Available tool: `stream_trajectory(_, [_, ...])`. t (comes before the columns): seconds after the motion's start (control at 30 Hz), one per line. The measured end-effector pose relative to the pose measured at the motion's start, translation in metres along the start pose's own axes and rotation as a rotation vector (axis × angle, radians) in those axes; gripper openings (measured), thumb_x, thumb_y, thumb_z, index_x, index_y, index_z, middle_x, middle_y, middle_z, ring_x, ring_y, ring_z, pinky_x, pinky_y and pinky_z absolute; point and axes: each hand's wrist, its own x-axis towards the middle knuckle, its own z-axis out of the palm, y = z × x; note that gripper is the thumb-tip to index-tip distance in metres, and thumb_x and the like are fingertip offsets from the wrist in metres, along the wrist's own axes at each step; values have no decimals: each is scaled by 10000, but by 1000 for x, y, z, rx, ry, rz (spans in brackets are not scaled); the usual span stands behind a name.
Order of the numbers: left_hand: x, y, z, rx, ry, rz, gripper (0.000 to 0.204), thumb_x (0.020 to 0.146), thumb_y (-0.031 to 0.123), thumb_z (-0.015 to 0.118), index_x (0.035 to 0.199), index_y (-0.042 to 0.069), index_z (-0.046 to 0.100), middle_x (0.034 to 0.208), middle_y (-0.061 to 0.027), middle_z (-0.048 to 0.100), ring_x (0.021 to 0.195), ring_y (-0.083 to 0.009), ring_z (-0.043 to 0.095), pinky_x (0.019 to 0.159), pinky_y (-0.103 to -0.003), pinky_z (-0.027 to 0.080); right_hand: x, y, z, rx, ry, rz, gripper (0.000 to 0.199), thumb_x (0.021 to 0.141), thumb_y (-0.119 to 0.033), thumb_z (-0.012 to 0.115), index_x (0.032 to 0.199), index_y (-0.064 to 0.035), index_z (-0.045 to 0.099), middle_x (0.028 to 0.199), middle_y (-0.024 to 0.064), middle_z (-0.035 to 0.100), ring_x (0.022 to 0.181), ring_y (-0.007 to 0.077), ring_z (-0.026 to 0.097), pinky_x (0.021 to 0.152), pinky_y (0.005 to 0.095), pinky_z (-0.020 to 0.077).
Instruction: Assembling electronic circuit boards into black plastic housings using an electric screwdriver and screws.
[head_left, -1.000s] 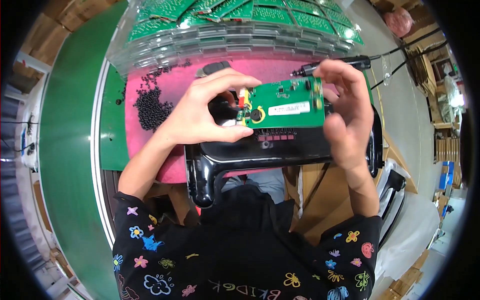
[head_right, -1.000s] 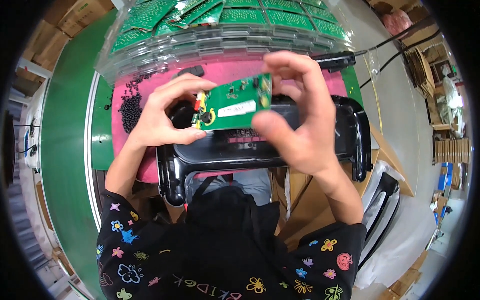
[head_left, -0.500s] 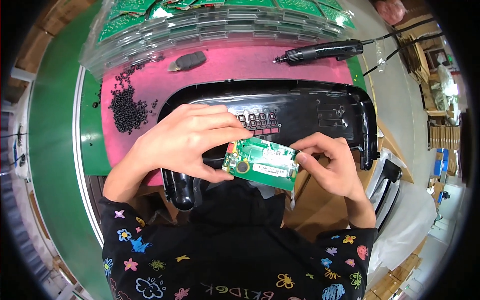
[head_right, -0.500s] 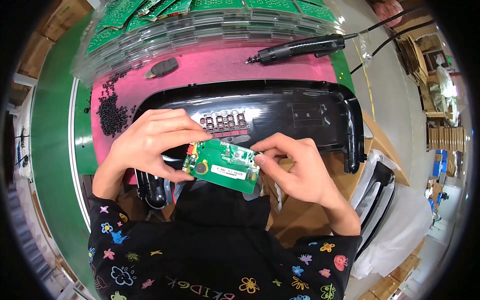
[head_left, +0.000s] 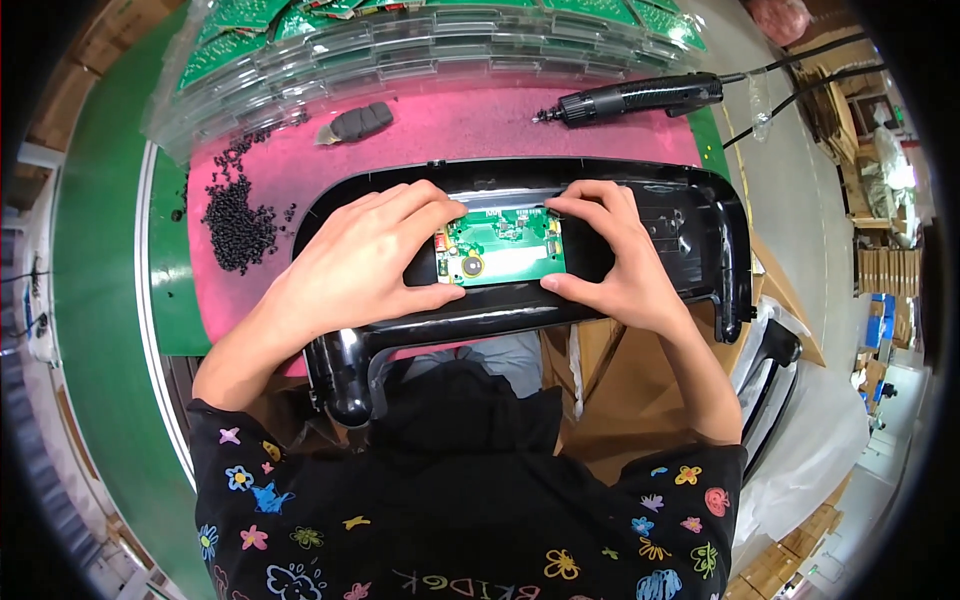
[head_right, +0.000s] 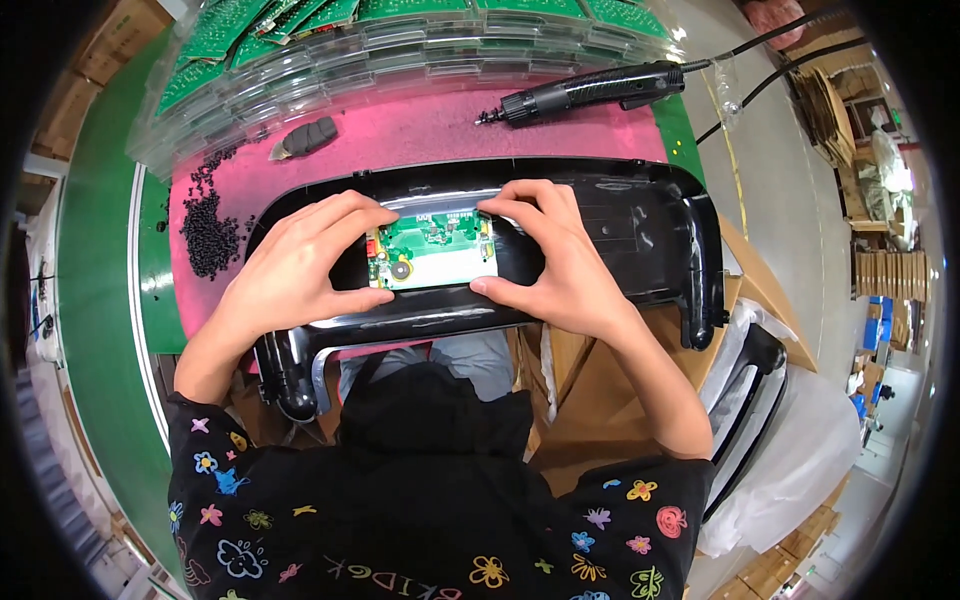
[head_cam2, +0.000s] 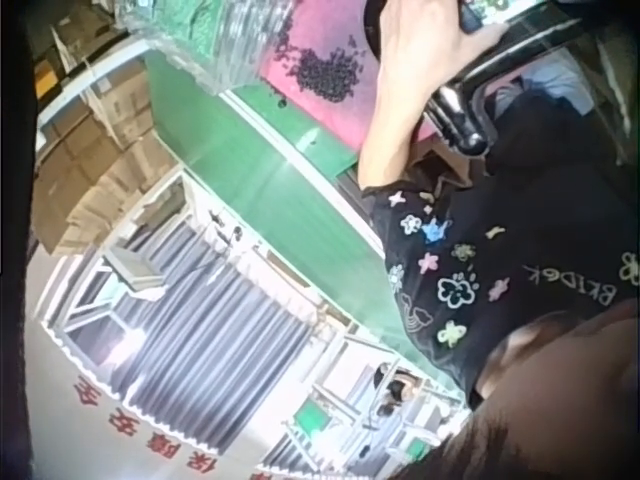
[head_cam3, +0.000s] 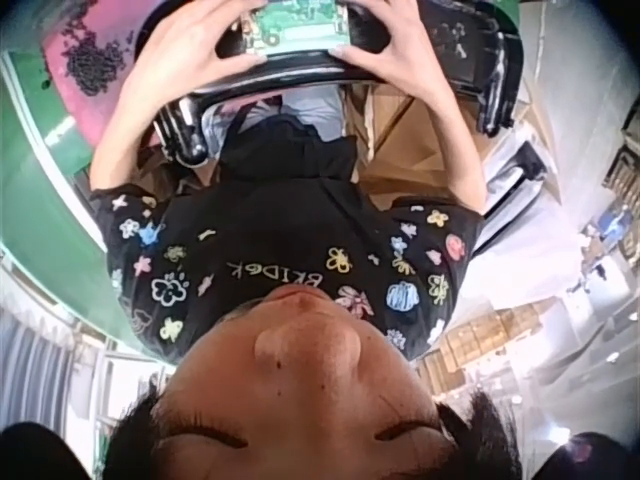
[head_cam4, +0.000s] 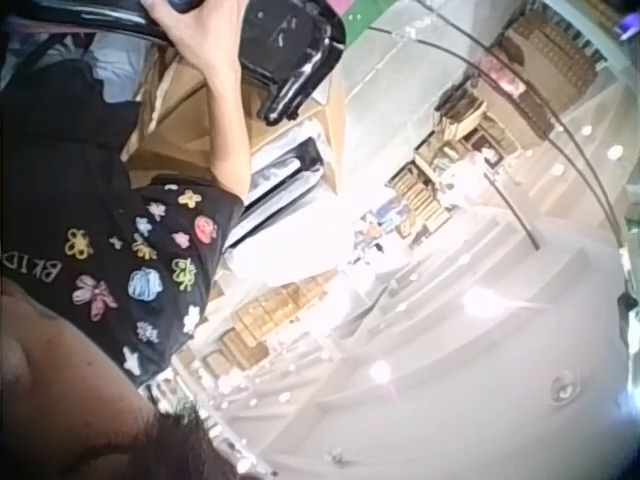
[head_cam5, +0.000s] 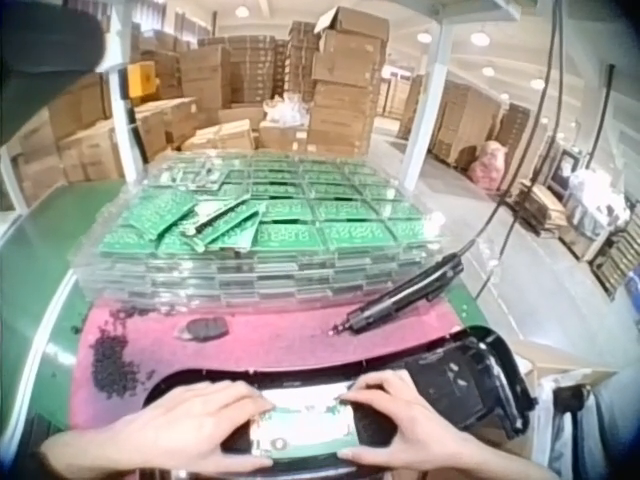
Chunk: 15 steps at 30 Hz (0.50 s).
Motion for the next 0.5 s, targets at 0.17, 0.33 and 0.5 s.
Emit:
stream_trajectory(0.17, [2, -1, 1, 2, -27, -68, 621, 694, 256, 830, 1204, 20, 566, 1179, -127, 565, 1046, -344, 616, 878, -418, 517, 4, 2, 7, -65, 14, 3, 631, 700, -202, 841, 1263, -43, 605, 1248, 118, 517, 1164, 310, 460, 1026, 409, 395])
stream_trajectory(0.33, [1, 0, 1, 22, -20, -38, 641, 674, 234, 845, 1208, 27, 555, 1168, -128, 556, 1039, -347, 612, 864, -415, 518, 4, 1, 6, -90, 1, -12, 630, 699, -201, 840, 1263, -47, 605, 1245, 117, 516, 1139, 311, 457, 1009, 402, 402])
stream_trajectory(0.5, [2, 2, 1, 30, -33, -35, 656, 656, 211, 857, 1209, 29, 555, 1168, -123, 555, 1030, -338, 612, 861, -408, 519, 4, 2, 5, -105, -17, -11, 639, 694, -196, 842, 1268, -55, 600, 1249, 117, 513, 1140, 315, 453, 1001, 403, 406])
